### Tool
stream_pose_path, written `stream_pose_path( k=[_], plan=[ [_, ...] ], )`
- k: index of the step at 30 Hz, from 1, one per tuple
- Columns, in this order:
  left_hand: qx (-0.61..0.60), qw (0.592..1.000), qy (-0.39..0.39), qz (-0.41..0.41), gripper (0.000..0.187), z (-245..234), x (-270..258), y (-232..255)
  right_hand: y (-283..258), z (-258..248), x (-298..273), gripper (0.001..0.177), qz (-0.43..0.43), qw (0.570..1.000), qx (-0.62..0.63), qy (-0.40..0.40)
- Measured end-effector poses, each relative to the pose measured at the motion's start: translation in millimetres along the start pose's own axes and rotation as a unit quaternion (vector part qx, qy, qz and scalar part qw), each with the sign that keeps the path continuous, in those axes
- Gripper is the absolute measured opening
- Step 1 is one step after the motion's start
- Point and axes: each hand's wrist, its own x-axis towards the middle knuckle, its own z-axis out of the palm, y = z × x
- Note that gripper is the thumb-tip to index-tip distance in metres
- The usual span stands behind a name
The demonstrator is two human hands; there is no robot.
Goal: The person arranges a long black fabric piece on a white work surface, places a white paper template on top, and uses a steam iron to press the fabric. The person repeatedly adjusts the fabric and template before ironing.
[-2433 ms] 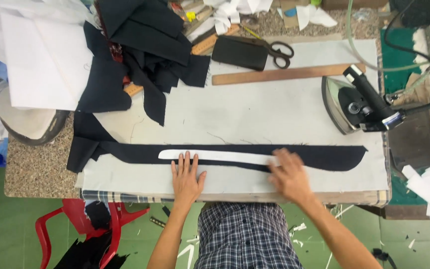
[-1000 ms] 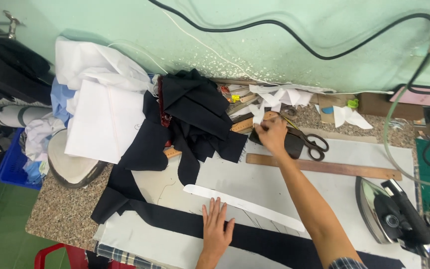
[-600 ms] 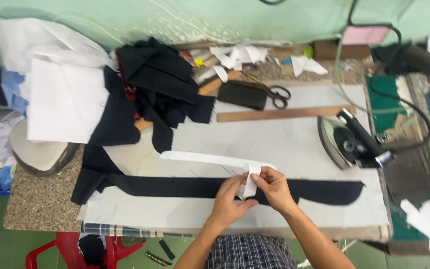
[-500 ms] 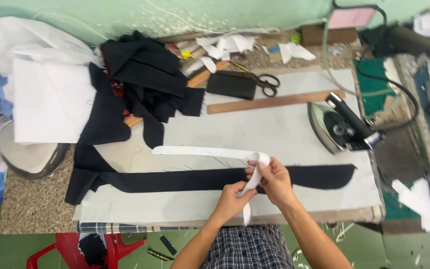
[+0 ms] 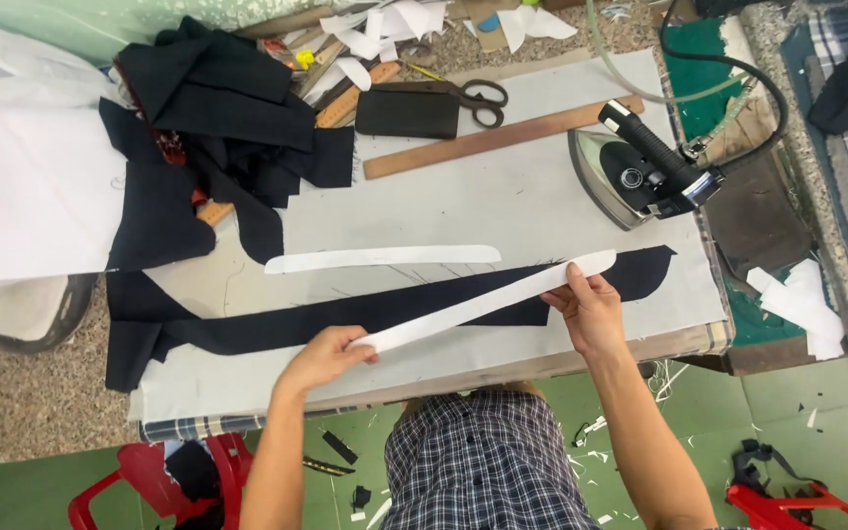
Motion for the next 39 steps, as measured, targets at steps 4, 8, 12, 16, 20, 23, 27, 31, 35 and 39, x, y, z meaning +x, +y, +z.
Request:
stream_pose_path(
  k=[4, 8, 12, 16, 20, 23, 27, 31, 35, 39],
  plan=[
    [0.086, 0.993, 0.064, -0.042, 0.014, -17.2, -6.4, -36.5, 11.8, -9.7, 5.8, 0.017, -0.001, 0.999, -0.035, -0.003],
    [0.317, 0.943, 0.099, -0.007, 0.058, -6.0, -31.2, 15.8, -25.3, 26.3, -20.5, 0.018, -0.114, 0.96, -0.248, -0.064],
    [0.228, 0.944, 0.125, 0.205, 0.09, 58.7, -28.0, 96.0, -74.2, 114.5, -64.0, 0.011, -0.285, 0.777, -0.422, -0.371],
    [0.071, 0.952, 0.18, 0.238, 0.01, 106.2, 13.6, 98.5, -50.7, 149.6, -69.6, 0.044, -0.232, 0.776, -0.302, -0.503],
    [-0.302, 0.875, 0.352, 0.139, 0.02, 90.4, 15.9, 120.3, 10.4, 113.5, -59.3, 0.051, -0.107, 0.784, -0.328, -0.517],
    [-0.413, 0.772, 0.447, 0.183, 0.009, 38.1, 12.0, 74.6, -21.2, 96.9, -74.6, 0.025, -0.01, 0.754, -0.46, -0.469],
    [-0.445, 0.749, 0.471, 0.136, 0.02, 27.3, 15.1, 2.9, -75.9, 44.5, -12.7, 0.036, -0.112, 0.767, -0.541, -0.327],
    [-0.483, 0.73, 0.483, 0.024, 0.031, 42.2, 31.8, -57.1, -119.8, -31.7, 78.2, 0.08, -0.496, 0.402, -0.77, 0.012],
    [-0.477, 0.701, 0.531, 0.003, 0.029, 32.5, 22.7, -79.7, -161.8, -47.4, 99.4, 0.054, -0.487, 0.365, -0.794, -0.005],
    [-0.453, 0.696, 0.557, 0.005, 0.035, 21.8, 0.4, -62.9, -162.5, -35.9, 121.5, 0.049, -0.438, 0.379, -0.816, -0.005]
  ],
)
